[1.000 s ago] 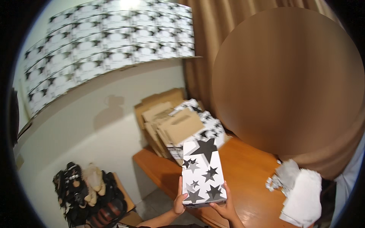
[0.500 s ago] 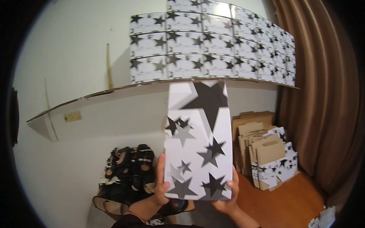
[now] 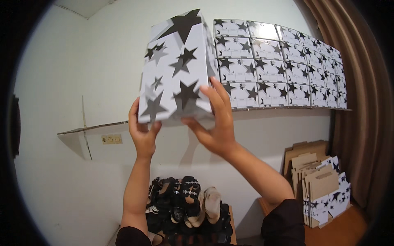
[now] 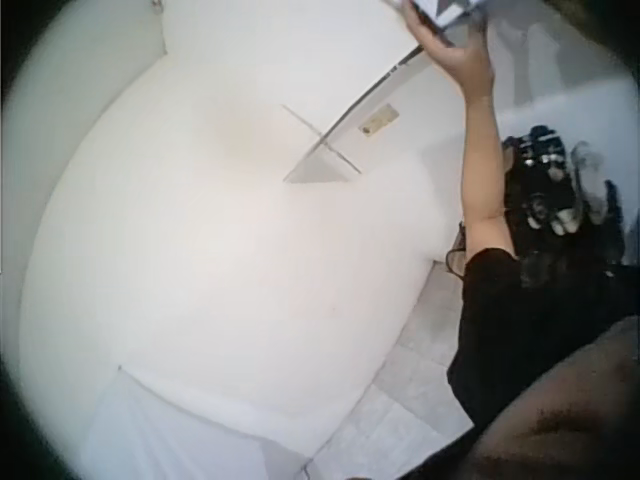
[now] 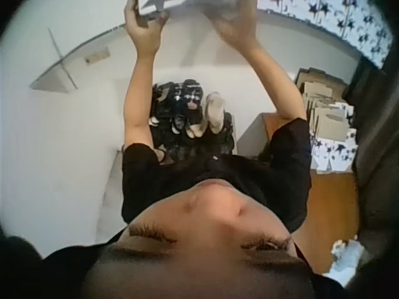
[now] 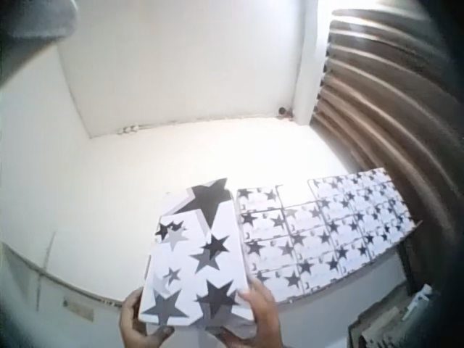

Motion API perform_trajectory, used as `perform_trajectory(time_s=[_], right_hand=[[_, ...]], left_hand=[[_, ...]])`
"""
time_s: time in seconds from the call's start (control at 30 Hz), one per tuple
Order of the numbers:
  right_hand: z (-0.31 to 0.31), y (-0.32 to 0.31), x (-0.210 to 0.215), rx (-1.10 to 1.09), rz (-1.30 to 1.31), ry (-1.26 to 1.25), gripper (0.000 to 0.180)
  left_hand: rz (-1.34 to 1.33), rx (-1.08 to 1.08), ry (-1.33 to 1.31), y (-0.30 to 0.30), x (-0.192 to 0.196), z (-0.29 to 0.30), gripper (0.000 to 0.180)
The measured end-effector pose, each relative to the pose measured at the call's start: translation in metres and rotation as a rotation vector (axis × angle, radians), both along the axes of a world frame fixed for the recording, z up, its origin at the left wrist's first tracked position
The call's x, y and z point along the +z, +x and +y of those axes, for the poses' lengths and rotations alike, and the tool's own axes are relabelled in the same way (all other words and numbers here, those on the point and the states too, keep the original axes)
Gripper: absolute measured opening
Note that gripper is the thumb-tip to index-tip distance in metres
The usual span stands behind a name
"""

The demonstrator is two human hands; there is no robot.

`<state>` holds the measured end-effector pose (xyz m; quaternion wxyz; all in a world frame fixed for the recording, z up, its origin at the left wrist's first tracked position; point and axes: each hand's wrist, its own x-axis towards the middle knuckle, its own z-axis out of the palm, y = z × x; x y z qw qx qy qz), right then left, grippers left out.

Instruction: Folding cardboard shoe boxes, placing tissue paper inside, and stacking the finished boxes on a shelf.

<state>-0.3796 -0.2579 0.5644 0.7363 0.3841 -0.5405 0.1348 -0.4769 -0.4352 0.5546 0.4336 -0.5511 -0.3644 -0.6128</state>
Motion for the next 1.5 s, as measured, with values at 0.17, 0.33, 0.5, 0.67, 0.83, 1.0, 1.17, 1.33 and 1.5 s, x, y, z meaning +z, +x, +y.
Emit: perform_trajectory(time_s=[0.17, 0.33, 0.5, 0.67, 0.83, 1.0, 1.17, 1.33, 1.5], right_hand=[[0.004, -0.033, 0.068, 0.021, 0.03, 0.048, 0.075], [0.023, -0.056, 0.117, -0.06, 0.141, 0.041, 0.086], [0.018, -0.065, 0.137, -0.047, 0.2, 0.014, 0.094], [0.017, -0.073, 0.152, 0.029, 0.113, -0.028, 0.093], [0.029, -0.087, 0.173, 0.034, 0.162, -0.064, 0.081], [0.038, -0.088, 0.18, -0.179, 0.291, 0.007, 0.065], [0.053, -0.1, 0.204, -0.298, 0.494, -0.105, 0.044], [0.048, -0.095, 0.226, -0.448, 0.472, -0.157, 0.037], [0.064, -0.105, 0.251, -0.572, 0.268, -0.243, 0.042]], left_hand=[[0.006, 0.144, 0.03, -0.021, 0.074, -0.003, 0.067], [0.055, 0.069, -0.088, -0.016, 0.116, 0.014, 0.064], [0.039, 0.093, 0.173, -0.029, 0.135, 0.017, 0.048], [-0.079, 0.132, 0.232, -0.043, 0.153, 0.025, 0.049], [-0.148, 0.014, 0.156, -0.05, 0.179, 0.037, 0.038], [-0.049, -0.043, 0.178, -0.057, 0.202, 0.037, 0.018], [0.245, 0.26, -0.001, -0.061, 0.217, 0.05, 0.036], [0.33, 0.598, 0.039, -0.076, 0.204, 0.057, 0.055], [0.228, 0.786, -0.224, -0.11, 0.159, 0.06, 0.059]])
